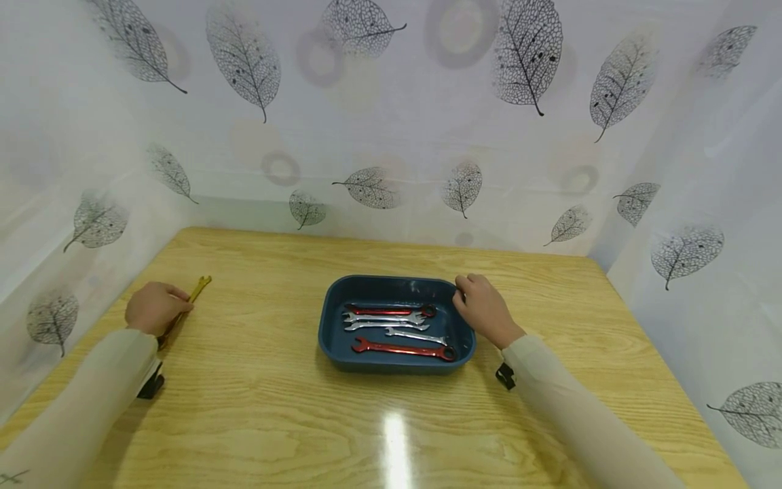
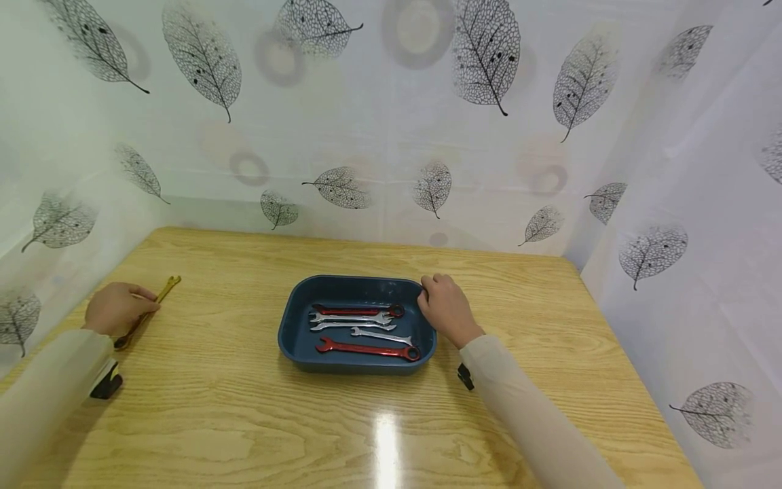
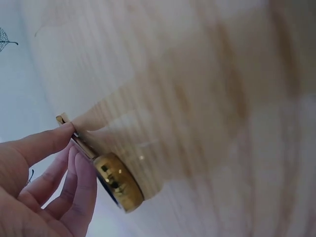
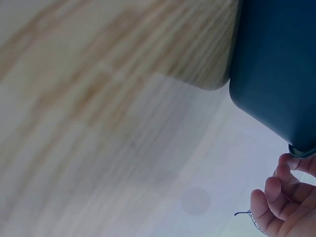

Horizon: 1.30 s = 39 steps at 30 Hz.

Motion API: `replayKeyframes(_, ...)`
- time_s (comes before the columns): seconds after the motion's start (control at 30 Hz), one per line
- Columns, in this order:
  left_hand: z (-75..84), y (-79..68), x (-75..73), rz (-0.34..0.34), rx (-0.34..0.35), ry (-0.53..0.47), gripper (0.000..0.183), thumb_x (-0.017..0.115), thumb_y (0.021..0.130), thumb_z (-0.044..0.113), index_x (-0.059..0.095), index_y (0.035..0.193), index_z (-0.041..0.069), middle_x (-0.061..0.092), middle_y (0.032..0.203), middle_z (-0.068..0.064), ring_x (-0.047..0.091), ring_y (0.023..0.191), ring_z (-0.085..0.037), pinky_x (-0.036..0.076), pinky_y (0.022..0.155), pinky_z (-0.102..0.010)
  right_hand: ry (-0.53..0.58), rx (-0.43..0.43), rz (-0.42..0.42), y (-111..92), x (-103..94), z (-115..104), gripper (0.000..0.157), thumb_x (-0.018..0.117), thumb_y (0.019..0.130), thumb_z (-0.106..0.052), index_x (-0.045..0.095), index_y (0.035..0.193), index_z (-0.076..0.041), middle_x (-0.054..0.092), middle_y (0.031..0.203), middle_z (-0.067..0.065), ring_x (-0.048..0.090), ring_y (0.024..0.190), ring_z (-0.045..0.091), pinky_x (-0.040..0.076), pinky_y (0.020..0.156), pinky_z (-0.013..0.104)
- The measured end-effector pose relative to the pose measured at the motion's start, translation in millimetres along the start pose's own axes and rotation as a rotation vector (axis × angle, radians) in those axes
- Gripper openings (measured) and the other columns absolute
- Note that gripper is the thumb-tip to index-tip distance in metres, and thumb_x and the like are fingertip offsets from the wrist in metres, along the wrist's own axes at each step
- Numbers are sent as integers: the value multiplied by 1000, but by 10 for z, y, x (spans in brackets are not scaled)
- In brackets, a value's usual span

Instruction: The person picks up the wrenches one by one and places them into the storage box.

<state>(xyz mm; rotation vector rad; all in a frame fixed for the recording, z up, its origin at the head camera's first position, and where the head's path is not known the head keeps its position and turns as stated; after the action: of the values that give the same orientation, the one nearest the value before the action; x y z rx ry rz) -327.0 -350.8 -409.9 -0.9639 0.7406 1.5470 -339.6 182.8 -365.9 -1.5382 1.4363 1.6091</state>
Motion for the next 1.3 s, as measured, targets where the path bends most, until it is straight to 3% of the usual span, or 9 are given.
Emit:
replayKeyframes(0.2,13,10,12,21,28,37,32,67,81,16,68,102,-8,67,96,-28,63,73,-39,49,52,-38,1,-4,3,0,-16,-10,15,51,89,-9,50,73,-8,43,65,5,37,61,18,32,56,30)
replayKeyframes(0.5,141,-6,9,48,111,108,27,65,81,11,68,98,-10,67,95,-30,62,78,-45,50,58,-46,-11,-9,8,4,-15,-5,15,52,88,-9,50,73,-8,43,65,5,37,61,18,33,57,31)
replayKeyframes(0.8,-18,33,20,67,90,13,32,66,81,17,68,102,-8,66,99,-29,61,83,-45,48,62,-44,-6,-12,4,1,3,-3,15,51,88,-9,50,73,-8,43,65,6,37,61,19,33,57,31)
replayKeyframes(1.07,-93,-27,22,26,31,-121,40,65,84,22,65,109,-9,64,106,-30,59,63,-18,46,54,-30,0,-6,-7,4,22,7,16,51,89,-10,49,73,-8,42,65,5,36,61,19,32,57,31)
replayKeyframes(1.17,-76,-51,12,11,21,-122,41,64,86,24,64,111,-9,62,112,-31,62,68,-25,47,56,-32,1,-10,-4,7,25,9,17,50,89,-9,48,72,-9,41,65,5,35,61,19,31,57,31)
replayKeyframes(1.3,-10,-68,-4,6,69,-83,43,65,85,25,63,112,-9,65,107,-29,63,81,-39,49,62,-38,1,-11,-3,9,24,15,17,50,89,-10,48,72,-9,42,65,5,35,61,18,31,57,31)
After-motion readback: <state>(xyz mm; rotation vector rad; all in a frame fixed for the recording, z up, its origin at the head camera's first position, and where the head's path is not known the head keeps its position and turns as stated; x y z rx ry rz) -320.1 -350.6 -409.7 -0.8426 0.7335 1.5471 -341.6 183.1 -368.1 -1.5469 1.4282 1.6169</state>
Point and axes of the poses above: each hand's wrist, its own y-axis towards the middle knuckle, its own x-axis out of the palm, z = x × y, the point moved 10 cm from there along y, towards the middle knuckle
